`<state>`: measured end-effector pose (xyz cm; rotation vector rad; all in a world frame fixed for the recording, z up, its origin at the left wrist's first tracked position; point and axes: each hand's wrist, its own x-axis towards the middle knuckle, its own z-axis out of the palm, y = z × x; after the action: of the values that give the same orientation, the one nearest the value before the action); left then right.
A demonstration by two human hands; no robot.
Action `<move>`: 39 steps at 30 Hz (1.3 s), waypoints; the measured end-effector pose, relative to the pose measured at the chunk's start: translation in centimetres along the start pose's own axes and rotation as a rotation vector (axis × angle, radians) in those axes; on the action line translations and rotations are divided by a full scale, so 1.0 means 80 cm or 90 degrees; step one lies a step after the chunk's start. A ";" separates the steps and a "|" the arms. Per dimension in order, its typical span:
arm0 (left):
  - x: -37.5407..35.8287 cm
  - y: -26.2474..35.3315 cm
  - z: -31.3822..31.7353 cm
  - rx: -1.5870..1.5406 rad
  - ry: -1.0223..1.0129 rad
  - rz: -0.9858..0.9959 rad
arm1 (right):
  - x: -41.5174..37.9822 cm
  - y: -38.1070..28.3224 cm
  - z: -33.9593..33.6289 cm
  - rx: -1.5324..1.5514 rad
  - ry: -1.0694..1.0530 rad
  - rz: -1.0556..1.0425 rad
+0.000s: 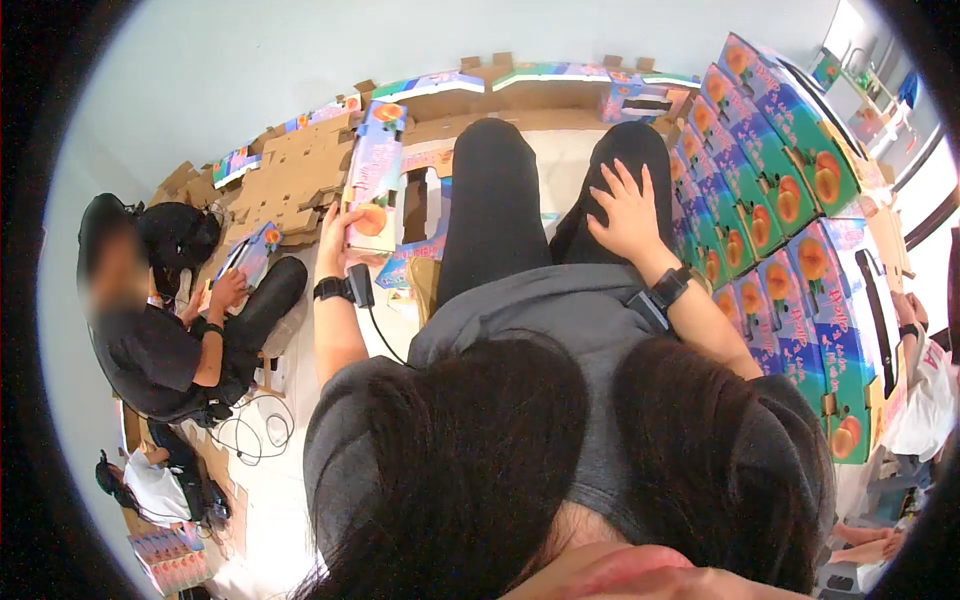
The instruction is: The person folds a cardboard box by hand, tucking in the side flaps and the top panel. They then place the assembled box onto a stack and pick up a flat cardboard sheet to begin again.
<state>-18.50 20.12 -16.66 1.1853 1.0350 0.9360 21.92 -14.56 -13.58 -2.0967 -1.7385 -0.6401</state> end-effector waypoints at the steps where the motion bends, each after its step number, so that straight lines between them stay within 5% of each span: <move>1: -0.006 0.001 -0.009 -0.029 -0.008 0.025 | 0.000 -0.001 -0.001 -0.003 -0.004 0.002; 8: -0.081 0.024 -0.039 -0.285 -0.005 0.203 | -0.001 0.004 0.002 0.003 0.014 -0.014; 15: -0.174 0.066 -0.013 -0.244 0.067 0.496 | -0.002 0.007 0.000 0.015 0.027 -0.011; 19: -0.241 0.119 0.030 -0.233 0.118 0.548 | 0.001 0.015 -0.002 0.103 0.020 -0.006; 22: -0.249 0.134 0.035 -0.037 0.115 0.704 | 0.022 0.016 -0.020 0.169 -0.046 0.033; 25: -0.263 0.151 0.077 0.031 0.047 0.798 | 0.058 0.004 -0.068 0.531 -0.032 0.108; 29: -0.264 0.158 0.116 0.276 0.044 0.956 | 0.088 -0.018 -0.150 0.776 0.040 -0.038; 31: -0.271 0.167 0.145 0.424 0.094 1.041 | 0.096 -0.026 -0.179 0.862 0.216 -0.153; 35: -0.239 0.135 0.196 0.363 0.035 1.121 | 0.061 -0.022 -0.220 1.153 0.401 0.129; 37: -0.236 0.121 0.203 0.498 0.025 1.116 | 0.049 -0.020 -0.235 1.167 0.569 0.322; 39: -0.224 0.105 0.213 0.488 0.018 1.124 | 0.010 0.036 -0.196 1.146 0.505 0.341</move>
<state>-7.18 -0.25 -4.84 2.8305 0.0318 1.8872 22.97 -22.70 0.09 -0.6637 -0.5558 0.2815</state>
